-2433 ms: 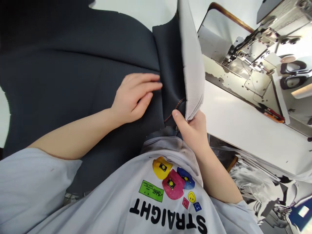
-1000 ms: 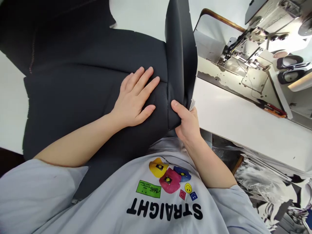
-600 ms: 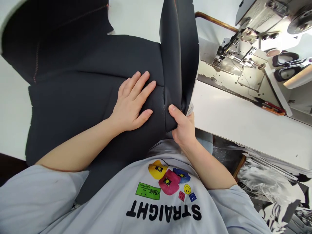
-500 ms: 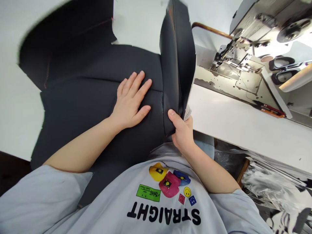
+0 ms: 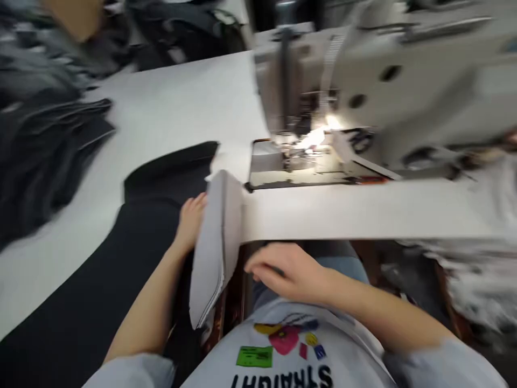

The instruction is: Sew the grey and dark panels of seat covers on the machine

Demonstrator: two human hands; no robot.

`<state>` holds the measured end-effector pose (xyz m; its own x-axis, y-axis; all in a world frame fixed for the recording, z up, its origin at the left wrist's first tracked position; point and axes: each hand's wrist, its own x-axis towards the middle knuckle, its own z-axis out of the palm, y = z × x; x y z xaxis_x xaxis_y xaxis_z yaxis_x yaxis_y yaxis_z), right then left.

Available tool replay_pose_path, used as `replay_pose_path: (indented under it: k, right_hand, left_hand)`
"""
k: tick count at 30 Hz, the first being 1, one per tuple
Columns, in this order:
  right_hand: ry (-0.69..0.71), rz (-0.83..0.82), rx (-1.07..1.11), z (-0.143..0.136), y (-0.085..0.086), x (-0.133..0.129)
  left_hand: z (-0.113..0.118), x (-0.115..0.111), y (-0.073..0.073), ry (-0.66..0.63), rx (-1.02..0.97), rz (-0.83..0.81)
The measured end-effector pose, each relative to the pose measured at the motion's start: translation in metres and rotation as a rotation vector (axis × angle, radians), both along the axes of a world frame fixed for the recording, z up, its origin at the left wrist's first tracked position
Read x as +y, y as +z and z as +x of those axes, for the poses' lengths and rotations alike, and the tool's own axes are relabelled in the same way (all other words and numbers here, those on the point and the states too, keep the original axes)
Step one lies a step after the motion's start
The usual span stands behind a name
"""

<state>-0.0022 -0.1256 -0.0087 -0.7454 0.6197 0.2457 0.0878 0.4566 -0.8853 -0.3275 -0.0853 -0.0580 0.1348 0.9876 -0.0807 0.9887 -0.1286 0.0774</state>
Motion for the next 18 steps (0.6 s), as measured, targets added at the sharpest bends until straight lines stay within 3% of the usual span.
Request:
replay_pose_path:
  k: [3, 5, 8, 11, 13, 18]
  right_hand:
    - [-0.225, 0.240, 0.118, 0.022, -0.010, 0.017]
    - [-0.294, 0.414, -0.010, 0.052, -0.032, 0.035]
    - [-0.507, 0.575, -0.281, 0.114, -0.059, 0.064]
    - [-0.762, 0.616, -0.466, 0.172, -0.066, 0.094]
    - [-0.858, 0.581, -0.545, 0.197, -0.065, 0.110]
    - [-0.861, 0.563, -0.659, 0.209, -0.062, 0.123]
  left_hand:
    - [0.006, -0.001, -0.004, 0.041, 0.018, 0.074]
    - [0.009, 0.005, -0.006, 0.117, -0.023, 0.141]
    - [0.018, 0.009, -0.005, 0.185, -0.054, 0.102]
    - [0.035, 0.007, 0.001, 0.258, -0.046, 0.093]
    - [0.048, 0.007, 0.003, 0.291, -0.053, 0.122]
    - [0.077, 0.009, 0.000, 0.323, -0.088, 0.165]
